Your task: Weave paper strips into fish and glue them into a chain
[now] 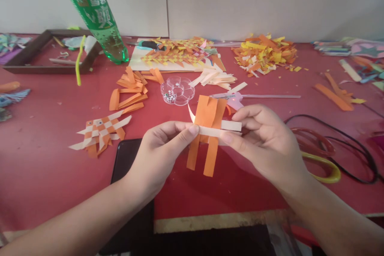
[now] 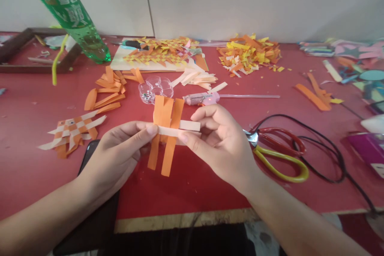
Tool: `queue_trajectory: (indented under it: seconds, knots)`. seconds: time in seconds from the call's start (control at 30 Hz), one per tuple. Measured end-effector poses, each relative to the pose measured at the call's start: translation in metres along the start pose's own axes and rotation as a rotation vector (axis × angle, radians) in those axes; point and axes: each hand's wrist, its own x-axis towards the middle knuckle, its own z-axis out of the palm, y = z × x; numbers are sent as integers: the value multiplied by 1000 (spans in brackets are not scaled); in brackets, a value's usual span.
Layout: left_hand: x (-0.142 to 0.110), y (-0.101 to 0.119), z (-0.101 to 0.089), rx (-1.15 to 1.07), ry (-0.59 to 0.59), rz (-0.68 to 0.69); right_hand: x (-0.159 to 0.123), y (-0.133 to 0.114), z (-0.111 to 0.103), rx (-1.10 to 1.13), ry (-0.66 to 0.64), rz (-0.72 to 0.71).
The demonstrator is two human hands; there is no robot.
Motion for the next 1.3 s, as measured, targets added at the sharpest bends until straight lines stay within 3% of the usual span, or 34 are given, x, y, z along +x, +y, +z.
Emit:
queue_trajectory:
  seconds: [0.17,0.33,0.63,0.8,1.03,1.13,1.23,1.3]
  knots:
    - [0,-1,1,-8,-20,31,-1,-1,-2,15,26,41]
    - [0,0,1,21,-82,-26,-1,0,-1,7,26,39]
    - [-2,-2,-4,188,-120,-20,-6,1,4,102,-100,66]
    - [-3,1,-1,229,-159,-38,-5,1,4,64,-131,141]
    - [-3,3,1,261,-171,-9,-5,-1,5,76,-142,135]
    - [-1,-1,-2,222,-110,-7,-3,2,0,-62,-100,41]
    - [2,-4,-6,130,-58,7,7,12,-16,-478,91,-113]
    - [3,-5,-6,82,-58,12,16,21,-29,-795,241,-142]
